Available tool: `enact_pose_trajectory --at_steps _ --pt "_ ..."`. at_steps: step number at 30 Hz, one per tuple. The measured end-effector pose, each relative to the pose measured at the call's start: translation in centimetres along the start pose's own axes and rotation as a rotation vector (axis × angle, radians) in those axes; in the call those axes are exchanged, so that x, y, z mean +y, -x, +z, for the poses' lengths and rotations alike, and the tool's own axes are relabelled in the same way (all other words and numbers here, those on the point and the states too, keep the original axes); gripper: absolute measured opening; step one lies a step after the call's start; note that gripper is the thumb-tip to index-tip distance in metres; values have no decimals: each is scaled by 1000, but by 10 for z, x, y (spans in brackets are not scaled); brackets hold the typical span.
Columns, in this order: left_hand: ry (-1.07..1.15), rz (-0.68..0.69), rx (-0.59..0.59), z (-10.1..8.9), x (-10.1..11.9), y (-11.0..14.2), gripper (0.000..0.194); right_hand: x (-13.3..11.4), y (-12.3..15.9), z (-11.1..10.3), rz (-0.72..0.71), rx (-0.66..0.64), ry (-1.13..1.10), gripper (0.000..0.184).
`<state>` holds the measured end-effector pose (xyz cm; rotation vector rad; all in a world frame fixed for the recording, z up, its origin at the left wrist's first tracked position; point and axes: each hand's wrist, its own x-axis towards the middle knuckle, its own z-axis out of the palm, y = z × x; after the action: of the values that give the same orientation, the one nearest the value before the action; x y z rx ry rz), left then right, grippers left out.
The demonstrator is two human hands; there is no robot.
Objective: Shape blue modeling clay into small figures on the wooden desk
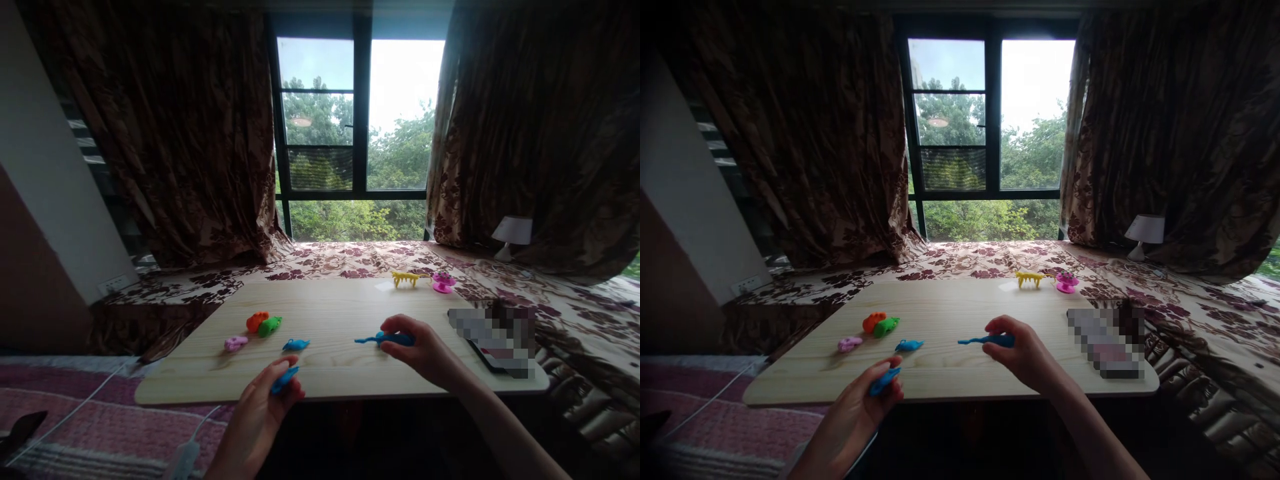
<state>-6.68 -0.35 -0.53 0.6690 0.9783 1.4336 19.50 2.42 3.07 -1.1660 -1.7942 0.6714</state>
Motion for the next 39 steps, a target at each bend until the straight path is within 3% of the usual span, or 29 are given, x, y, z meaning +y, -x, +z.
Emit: enact_pose_trajectory --at_steps 4,7,13,16,19,22,25,28,32,34,37,39 --pt "43 -108 -130 23 -11 3 16 -16 2 15 -53 -132 -50 19" --pt "54 -151 -193 42 -16 7 20 -27 4 26 -112 -148 -5 14" --pt "-30 -82 -267 57 -17 13 22 -33 4 35 -200 -142 40 9" --pt "-73 -27 -164 52 -17 9 20 -30 1 32 -208 -132 56 8" --pt "-28 30 -32 35 -11 1 19 -17 -7 23 -148 -60 75 11" --pt "-12 47 -6 16 -4 -3 20 -3 -23 23 -74 -44 92 21" --pt "-34 5 -32 6 -2 0 25 3 -47 49 -117 -84 115 20" --pt "35 -72 -55 2 -5 2 27 3 -71 94 -170 -116 143 25" --pt "186 -106 -145 -5 -8 -2 11 10 -91 136 -192 -107 198 32" --pt "239 -117 -196 -7 -6 -3 12 14 -92 136 -205 -117 222 31" --pt "309 -148 -253 -6 -3 -4 23 10 -78 115 -244 -79 233 38" --pt "326 -145 -198 0 -4 -6 15 -3 -59 97 -273 -31 220 37"
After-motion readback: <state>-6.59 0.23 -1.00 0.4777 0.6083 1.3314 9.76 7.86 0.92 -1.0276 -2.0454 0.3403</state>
